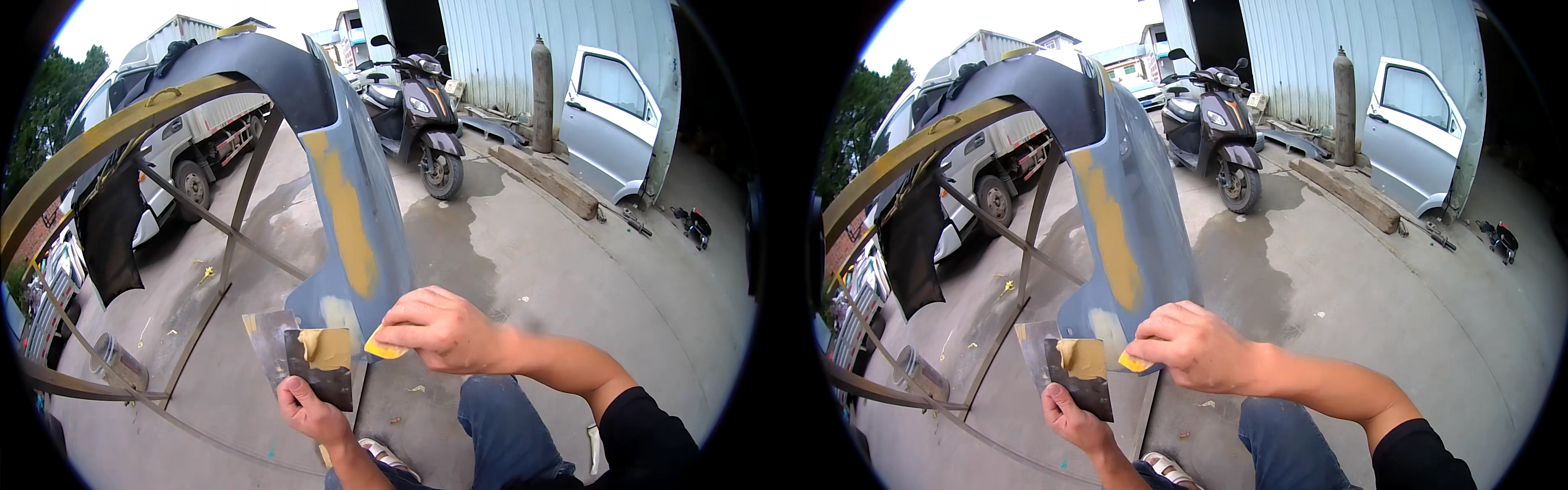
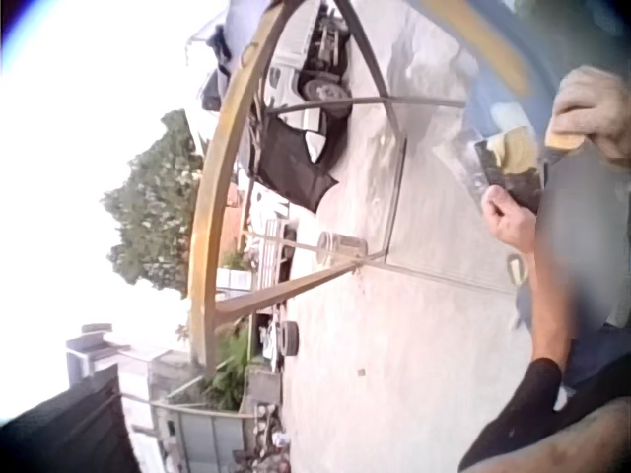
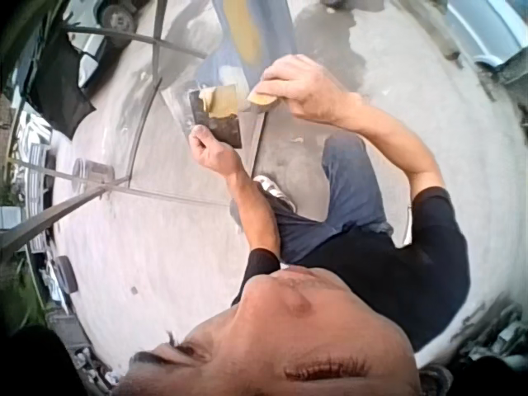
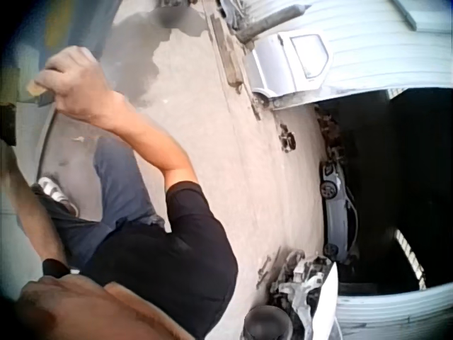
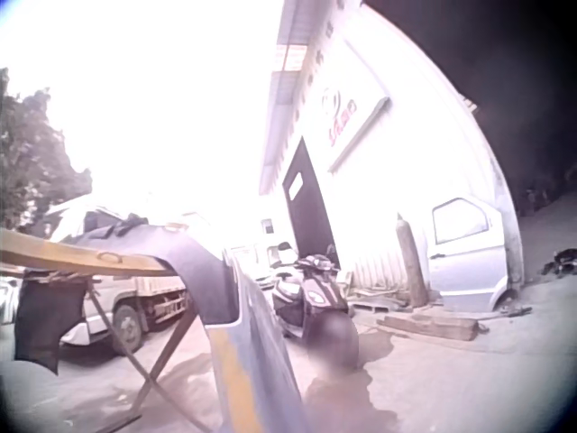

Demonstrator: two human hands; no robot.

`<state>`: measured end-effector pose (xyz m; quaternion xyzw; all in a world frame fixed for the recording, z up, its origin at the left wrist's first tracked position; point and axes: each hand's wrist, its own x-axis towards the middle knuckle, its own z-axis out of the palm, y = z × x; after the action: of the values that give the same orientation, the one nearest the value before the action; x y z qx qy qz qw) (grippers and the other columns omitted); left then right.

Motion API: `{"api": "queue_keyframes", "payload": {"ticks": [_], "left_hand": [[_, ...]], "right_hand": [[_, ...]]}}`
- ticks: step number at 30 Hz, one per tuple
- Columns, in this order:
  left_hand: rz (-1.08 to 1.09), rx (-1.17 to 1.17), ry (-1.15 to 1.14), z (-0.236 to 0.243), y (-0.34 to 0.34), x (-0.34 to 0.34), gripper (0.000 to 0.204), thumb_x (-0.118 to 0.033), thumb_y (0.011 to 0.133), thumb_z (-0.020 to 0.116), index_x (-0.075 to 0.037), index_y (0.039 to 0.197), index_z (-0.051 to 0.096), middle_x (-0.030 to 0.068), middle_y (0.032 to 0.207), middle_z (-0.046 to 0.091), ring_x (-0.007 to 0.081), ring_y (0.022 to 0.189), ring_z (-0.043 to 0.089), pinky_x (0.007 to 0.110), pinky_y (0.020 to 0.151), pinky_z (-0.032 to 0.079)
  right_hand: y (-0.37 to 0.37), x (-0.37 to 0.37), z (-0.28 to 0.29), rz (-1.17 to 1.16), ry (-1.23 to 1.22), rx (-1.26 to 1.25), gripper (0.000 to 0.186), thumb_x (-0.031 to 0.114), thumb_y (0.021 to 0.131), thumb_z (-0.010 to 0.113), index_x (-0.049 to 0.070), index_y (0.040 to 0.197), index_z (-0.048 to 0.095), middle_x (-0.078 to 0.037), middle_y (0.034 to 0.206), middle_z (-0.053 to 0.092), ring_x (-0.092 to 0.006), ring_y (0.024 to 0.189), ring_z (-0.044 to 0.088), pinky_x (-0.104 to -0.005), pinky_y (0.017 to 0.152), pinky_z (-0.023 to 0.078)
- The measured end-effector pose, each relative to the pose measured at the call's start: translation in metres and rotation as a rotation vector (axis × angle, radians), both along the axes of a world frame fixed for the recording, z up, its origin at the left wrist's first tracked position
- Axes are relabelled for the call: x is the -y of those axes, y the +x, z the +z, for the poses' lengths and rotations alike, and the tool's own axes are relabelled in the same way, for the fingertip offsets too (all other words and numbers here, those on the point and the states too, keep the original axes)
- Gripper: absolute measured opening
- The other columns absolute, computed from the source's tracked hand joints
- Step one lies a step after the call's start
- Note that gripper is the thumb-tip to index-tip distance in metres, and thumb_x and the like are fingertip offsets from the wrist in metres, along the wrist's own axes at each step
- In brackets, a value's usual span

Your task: The person applies a yellow body filler to a gray car bumper using a spreader and a yellow sponge. The person repeatedly scoops filler from the spreader and spreads it over the taped-off area of the bumper.

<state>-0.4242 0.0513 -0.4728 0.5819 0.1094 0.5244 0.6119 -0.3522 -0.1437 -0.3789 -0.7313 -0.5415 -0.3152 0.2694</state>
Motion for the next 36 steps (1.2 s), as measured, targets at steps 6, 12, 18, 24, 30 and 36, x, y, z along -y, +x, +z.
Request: {"api": "queue_keyframes", "payload": {"ticks": [6, 12, 18, 24, 30, 36], "left_hand": [[-0.21, 0.191, -0.408, -0.005, 0.02, -0.016, 0.035, -0.03, 0.099, 0.043, 0.001, 0.11, 0.053, 0.0077, 0.104, 0.057, 0.0154, 0.093, 0.054, 0.029, 0.082, 0.045], [-0.366, 0.226, -0.546, -0.015, 0.038, -0.016, 0.038, -0.036, 0.098, 0.041, -0.003, 0.113, 0.052, 0.0078, 0.104, 0.056, 0.0174, 0.097, 0.053, 0.038, 0.088, 0.042], [-0.47, 0.181, -0.66, -0.02, 0.043, -0.008, 0.038, -0.041, 0.097, 0.041, -0.008, 0.112, 0.053, 0.0035, 0.096, 0.053, 0.0139, 0.092, 0.047, 0.036, 0.085, 0.037], [-0.49, 0.214, -0.667, -0.022, 0.044, -0.009, 0.036, -0.041, 0.097, 0.043, -0.008, 0.107, 0.054, 0.0015, 0.094, 0.053, 0.0122, 0.088, 0.047, 0.031, 0.08, 0.036], [-0.489, 0.242, -0.702, -0.019, 0.043, -0.006, 0.036, -0.041, 0.096, 0.045, -0.008, 0.109, 0.054, 0.0006, 0.096, 0.055, 0.011, 0.086, 0.049, 0.03, 0.08, 0.037], [-0.495, 0.291, -0.703, -0.021, 0.047, -0.004, 0.037, -0.04, 0.097, 0.045, -0.007, 0.111, 0.055, 0.0007, 0.095, 0.056, 0.0117, 0.087, 0.051, 0.029, 0.08, 0.038]], "right_hand": [[0.108, -0.013, 0.069, -0.165, 0.387, -0.075, 0.026, -0.005, 0.08, 0.056, 0.004, 0.103, 0.066, -0.013, 0.094, 0.064, -0.0285, 0.085, 0.062, -0.0347, 0.076, 0.05], [0.156, -0.04, 0.097, -0.223, 0.335, 0.09, 0.023, -0.001, 0.083, 0.055, 0.005, 0.102, 0.066, -0.013, 0.092, 0.064, -0.0298, 0.084, 0.061, -0.0346, 0.076, 0.05], [0.139, -0.046, 0.052, -0.326, 0.295, 0.194, 0.03, -0.001, 0.074, 0.057, 0.012, 0.099, 0.066, -0.008, 0.092, 0.061, -0.0279, 0.083, 0.059, -0.0372, 0.075, 0.049], [0.102, -0.042, 0.004, -0.315, 0.232, 0.201, 0.036, -0.004, 0.067, 0.059, 0.01, 0.099, 0.064, -0.005, 0.092, 0.058, -0.0247, 0.083, 0.058, -0.0353, 0.072, 0.048], [0.067, -0.038, -0.049, -0.309, 0.186, 0.172, 0.041, -0.002, 0.065, 0.06, 0.01, 0.104, 0.065, -0.007, 0.096, 0.058, -0.0247, 0.09, 0.059, -0.0359, 0.075, 0.048], [0.034, -0.029, -0.078, -0.252, 0.047, 0.097, 0.039, -0.001, 0.067, 0.06, 0.009, 0.104, 0.065, -0.006, 0.095, 0.06, -0.0237, 0.09, 0.06, -0.0348, 0.075, 0.048]]}}
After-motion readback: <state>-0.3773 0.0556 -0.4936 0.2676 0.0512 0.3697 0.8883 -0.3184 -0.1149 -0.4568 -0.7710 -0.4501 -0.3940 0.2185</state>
